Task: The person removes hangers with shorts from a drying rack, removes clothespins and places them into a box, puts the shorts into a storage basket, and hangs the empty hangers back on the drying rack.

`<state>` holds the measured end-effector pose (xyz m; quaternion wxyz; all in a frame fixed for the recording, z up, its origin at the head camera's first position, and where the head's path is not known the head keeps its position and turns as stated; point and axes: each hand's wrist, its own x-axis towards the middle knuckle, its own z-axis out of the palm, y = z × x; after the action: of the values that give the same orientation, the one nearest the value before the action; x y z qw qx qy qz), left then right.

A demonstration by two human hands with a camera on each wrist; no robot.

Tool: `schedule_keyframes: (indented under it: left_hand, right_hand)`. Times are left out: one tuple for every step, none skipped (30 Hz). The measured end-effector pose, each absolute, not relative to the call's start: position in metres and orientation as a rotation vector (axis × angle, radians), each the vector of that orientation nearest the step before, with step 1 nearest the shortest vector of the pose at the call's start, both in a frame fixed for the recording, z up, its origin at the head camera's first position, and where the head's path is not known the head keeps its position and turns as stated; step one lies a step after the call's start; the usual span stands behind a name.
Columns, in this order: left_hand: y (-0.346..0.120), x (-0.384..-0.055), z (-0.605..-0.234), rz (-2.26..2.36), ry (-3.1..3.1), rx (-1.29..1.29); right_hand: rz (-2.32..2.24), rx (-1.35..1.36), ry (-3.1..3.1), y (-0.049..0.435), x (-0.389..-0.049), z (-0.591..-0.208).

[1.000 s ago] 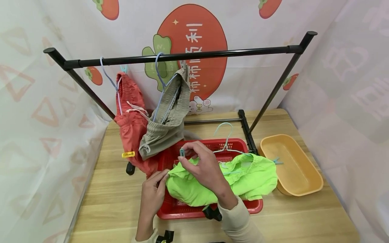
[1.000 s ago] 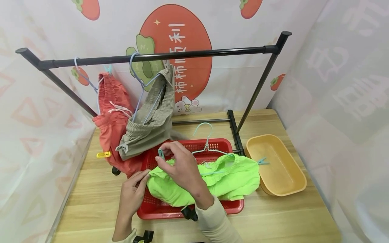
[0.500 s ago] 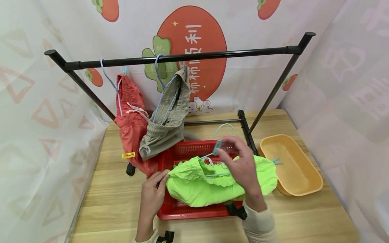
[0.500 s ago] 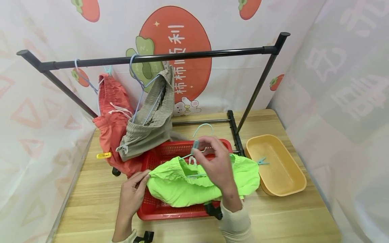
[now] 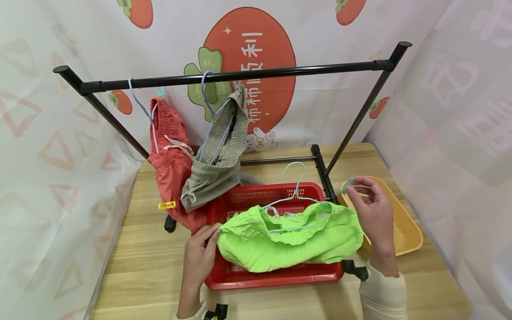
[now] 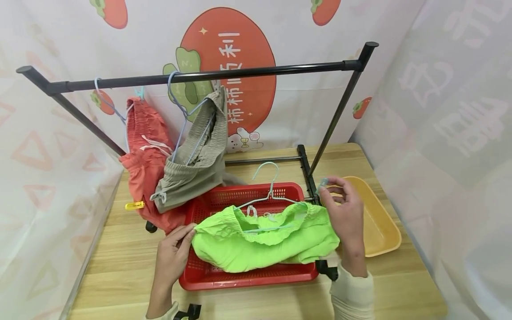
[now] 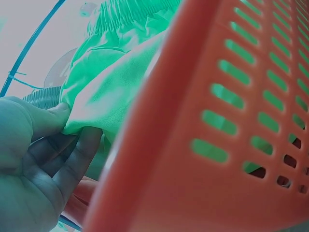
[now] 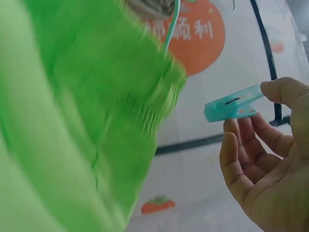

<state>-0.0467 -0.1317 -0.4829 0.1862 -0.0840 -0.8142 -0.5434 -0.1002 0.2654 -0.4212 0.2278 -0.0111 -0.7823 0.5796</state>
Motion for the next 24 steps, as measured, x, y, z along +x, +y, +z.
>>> schedule_keyframes:
  left_hand:
    - [-0.132, -0.047, -0.483, -1.526, -2.294, -0.238]
    - [-0.132, -0.047, -0.483, -1.523, -2.295, -0.237]
    - [-0.132, -0.047, -0.484, -1.523, -2.296, -0.238]
    - [-0.132, -0.047, -0.484, -1.522, -2.297, -0.236]
    - [-0.133, -0.047, -0.484, -1.524, -2.298, -0.235]
    - [-0.133, -0.047, -0.484, -1.528, -2.299, -0.234]
    - [-0.133, -0.047, -0.483, -1.533, -2.298, -0.231]
    - [-0.133, -0.047, -0.483, -1.537, -2.298, -0.229]
    - [-0.133, -0.047, -0.483, -1.541, -2.297, -0.229]
    - [-0.133, -0.047, -0.482, -1.542, -2.296, -0.228]
    - [-0.133, -0.047, -0.481, -1.539, -2.295, -0.225]
    - [-0.133, -0.047, -0.481, -1.540, -2.294, -0.224]
    - [-0.133, -0.047, -0.480, -1.540, -2.292, -0.226]
    - [-0.132, -0.047, -0.480, -1.540, -2.291, -0.227]
    - [-0.132, -0.047, -0.479, -1.540, -2.289, -0.229]
    - [-0.132, -0.048, -0.479, -1.542, -2.288, -0.231]
    - [-0.132, -0.048, -0.478, -1.544, -2.287, -0.233]
    - [-0.132, -0.048, -0.478, -1.550, -2.287, -0.236]
    - [-0.132, -0.048, -0.478, -1.552, -2.286, -0.239]
    - [-0.132, -0.048, -0.478, -1.553, -2.286, -0.239]
    - [-0.133, -0.048, -0.478, -1.556, -2.285, -0.239]
    - [-0.133, -0.048, -0.478, -1.560, -2.284, -0.239]
    - [-0.132, -0.048, -0.478, -1.559, -2.283, -0.237]
    - [-0.132, -0.048, -0.478, -1.562, -2.282, -0.236]
  right_hand:
    - [1.573, -0.062, -2.178, 0.272, -0.101, -0.423]
    - [1.550, -0.088, -2.199, 0.279, -0.102, -0.426]
    - [1.527, -0.115, -2.220, 0.285, -0.103, -0.428]
    - [1.511, -0.140, -2.234, 0.291, -0.104, -0.430]
    - [1.501, -0.164, -2.245, 0.297, -0.104, -0.432]
    - [1.481, -0.186, -2.257, 0.303, -0.104, -0.435]
    - [1.468, -0.200, -2.265, 0.308, -0.105, -0.437]
    - [1.455, -0.216, -2.274, 0.313, -0.105, -0.439]
    - [1.450, -0.232, -2.284, 0.318, -0.105, -0.442]
    - [1.441, -0.247, -2.295, 0.322, -0.105, -0.444]
    - [1.431, -0.266, -2.310, 0.326, -0.106, -0.446]
    - [1.427, -0.285, -2.323, 0.329, -0.106, -0.448]
    - [1.421, -0.310, -2.338, 0.333, -0.106, -0.450]
    - [1.418, -0.332, -2.350, 0.335, -0.106, -0.451]
    - [1.415, -0.354, -2.360, 0.338, -0.106, -0.453]
    - [1.409, -0.379, -2.368, 0.341, -0.106, -0.454]
    - [1.402, -0.403, -2.377, 0.343, -0.107, -0.456]
    - [1.396, -0.423, -2.382, 0.346, -0.107, -0.457]
    - [1.388, -0.439, -2.388, 0.348, -0.107, -0.458]
    - [1.384, -0.452, -2.392, 0.350, -0.108, -0.460]
    - [1.377, -0.464, -2.397, 0.351, -0.108, -0.461]
    - [1.370, -0.477, -2.403, 0.353, -0.109, -0.462]
    - [1.362, -0.489, -2.407, 0.354, -0.109, -0.463]
    - [1.359, -0.500, -2.410, 0.356, -0.109, -0.464]
